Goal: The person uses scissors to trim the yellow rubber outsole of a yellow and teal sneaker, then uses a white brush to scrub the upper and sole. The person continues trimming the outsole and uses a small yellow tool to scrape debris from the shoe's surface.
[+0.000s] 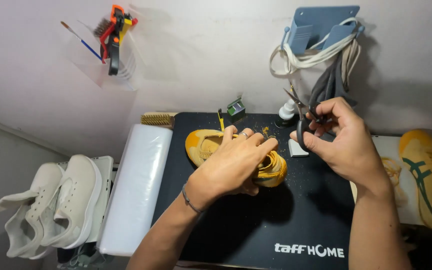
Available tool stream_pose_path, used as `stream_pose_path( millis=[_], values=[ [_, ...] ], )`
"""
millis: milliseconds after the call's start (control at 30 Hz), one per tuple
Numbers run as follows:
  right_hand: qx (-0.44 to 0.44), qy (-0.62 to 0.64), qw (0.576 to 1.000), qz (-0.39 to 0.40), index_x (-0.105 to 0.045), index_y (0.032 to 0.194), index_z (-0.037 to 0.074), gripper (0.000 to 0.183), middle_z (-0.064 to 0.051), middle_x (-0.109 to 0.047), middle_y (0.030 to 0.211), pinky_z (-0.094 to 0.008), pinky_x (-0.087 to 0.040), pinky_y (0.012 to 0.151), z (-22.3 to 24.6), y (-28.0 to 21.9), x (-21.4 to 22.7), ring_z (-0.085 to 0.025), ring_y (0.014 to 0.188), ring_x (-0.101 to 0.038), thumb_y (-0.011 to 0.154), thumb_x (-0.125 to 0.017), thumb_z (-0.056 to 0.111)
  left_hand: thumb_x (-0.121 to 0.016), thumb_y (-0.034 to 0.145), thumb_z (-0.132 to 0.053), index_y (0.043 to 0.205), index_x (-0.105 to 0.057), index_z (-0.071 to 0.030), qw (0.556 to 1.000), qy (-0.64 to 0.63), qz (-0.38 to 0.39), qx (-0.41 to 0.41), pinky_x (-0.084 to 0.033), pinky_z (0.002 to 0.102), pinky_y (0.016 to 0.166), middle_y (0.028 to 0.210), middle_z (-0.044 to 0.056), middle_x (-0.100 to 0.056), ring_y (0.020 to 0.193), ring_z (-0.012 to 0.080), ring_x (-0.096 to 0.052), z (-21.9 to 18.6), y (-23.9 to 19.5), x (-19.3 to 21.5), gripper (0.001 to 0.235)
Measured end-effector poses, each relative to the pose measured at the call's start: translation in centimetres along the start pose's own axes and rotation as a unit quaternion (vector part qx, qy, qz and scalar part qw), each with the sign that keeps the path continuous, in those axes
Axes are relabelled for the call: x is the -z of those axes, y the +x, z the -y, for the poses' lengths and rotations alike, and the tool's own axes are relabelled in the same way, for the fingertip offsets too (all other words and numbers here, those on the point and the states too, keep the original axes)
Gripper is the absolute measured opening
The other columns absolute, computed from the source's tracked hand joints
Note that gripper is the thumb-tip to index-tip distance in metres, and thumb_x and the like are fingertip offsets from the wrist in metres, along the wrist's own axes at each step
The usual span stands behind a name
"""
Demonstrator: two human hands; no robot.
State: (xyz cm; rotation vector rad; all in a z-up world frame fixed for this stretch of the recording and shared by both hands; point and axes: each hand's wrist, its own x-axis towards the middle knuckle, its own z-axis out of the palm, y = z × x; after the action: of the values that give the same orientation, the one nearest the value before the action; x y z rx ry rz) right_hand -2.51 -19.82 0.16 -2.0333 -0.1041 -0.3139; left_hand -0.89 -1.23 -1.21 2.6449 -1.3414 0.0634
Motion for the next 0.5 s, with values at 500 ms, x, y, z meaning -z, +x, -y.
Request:
stream_pose_path(
  millis=[500],
  values=[
    [-0.045,0.037,0.997,0.054,-0.051,0.087,-0.001,0.030,-0.011,-0.052,0.082,-0.026,-0.047,0.060,-8.0,-5.6,-1.9,-0.019,0.069,-0.054,0.062,-0.067,0.000,-0.075,0.052,-0.010,0.099,-0.050,-0.008,0.992,0.021,0.125,-0.027,-0.012,0.059,0.089,0.094,0.014,-0.053,0.097,0.0302,-0.042,-3.6,-1.1,-1.0,0.053]
  ],
)
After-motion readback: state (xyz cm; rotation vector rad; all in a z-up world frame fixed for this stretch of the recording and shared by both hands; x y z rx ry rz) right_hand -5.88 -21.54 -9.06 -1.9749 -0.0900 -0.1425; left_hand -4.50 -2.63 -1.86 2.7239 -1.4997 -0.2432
